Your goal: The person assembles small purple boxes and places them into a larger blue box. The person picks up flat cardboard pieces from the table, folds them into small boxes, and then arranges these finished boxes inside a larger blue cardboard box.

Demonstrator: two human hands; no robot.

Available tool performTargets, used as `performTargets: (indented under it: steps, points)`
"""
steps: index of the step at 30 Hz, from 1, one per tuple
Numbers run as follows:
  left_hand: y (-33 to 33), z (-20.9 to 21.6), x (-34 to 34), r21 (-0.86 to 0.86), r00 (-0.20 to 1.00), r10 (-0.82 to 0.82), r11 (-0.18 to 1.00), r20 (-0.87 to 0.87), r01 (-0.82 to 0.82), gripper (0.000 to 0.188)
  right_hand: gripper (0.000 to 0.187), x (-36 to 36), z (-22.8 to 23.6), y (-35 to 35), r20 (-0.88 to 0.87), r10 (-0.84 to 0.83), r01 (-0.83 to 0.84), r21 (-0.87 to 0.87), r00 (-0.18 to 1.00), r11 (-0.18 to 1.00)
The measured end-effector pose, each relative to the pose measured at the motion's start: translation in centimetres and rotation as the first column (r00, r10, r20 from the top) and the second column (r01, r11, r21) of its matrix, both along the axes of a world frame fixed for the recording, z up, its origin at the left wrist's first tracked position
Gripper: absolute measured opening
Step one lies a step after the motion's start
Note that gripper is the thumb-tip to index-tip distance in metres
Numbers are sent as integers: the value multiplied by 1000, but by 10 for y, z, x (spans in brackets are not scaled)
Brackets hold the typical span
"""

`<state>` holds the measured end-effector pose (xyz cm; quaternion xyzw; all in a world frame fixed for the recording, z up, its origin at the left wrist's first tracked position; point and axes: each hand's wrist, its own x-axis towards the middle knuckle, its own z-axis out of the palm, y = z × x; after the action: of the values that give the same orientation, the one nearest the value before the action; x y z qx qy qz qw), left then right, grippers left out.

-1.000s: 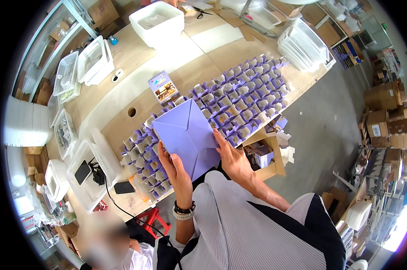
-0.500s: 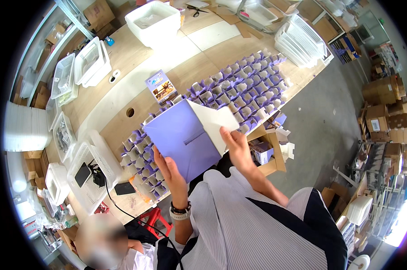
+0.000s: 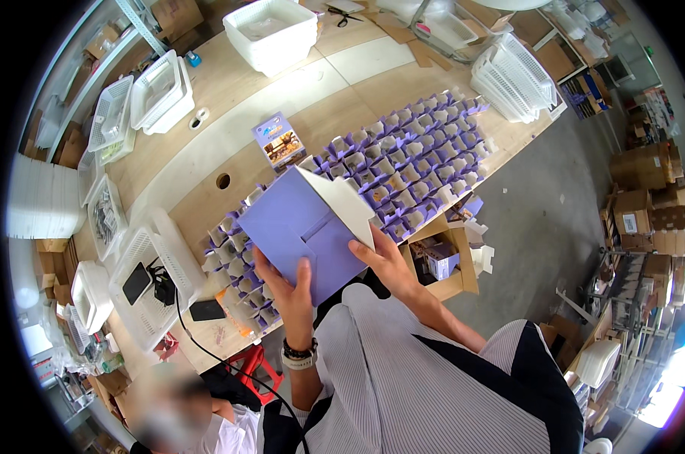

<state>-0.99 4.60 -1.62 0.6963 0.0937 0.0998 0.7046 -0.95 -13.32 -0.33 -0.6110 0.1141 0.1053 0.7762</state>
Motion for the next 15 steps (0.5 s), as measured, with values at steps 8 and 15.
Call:
performTargets:
  steps: [8,15]
  points:
    - [18,34,33,663,967,-250,731,36,164,88,77,-5,21,-19,231,237,-55,-596,944,801]
    - [56,5,19,401,984,-166,899,-58,175,48,54,-5,8,-40,280,186,-19,-507,942,862]
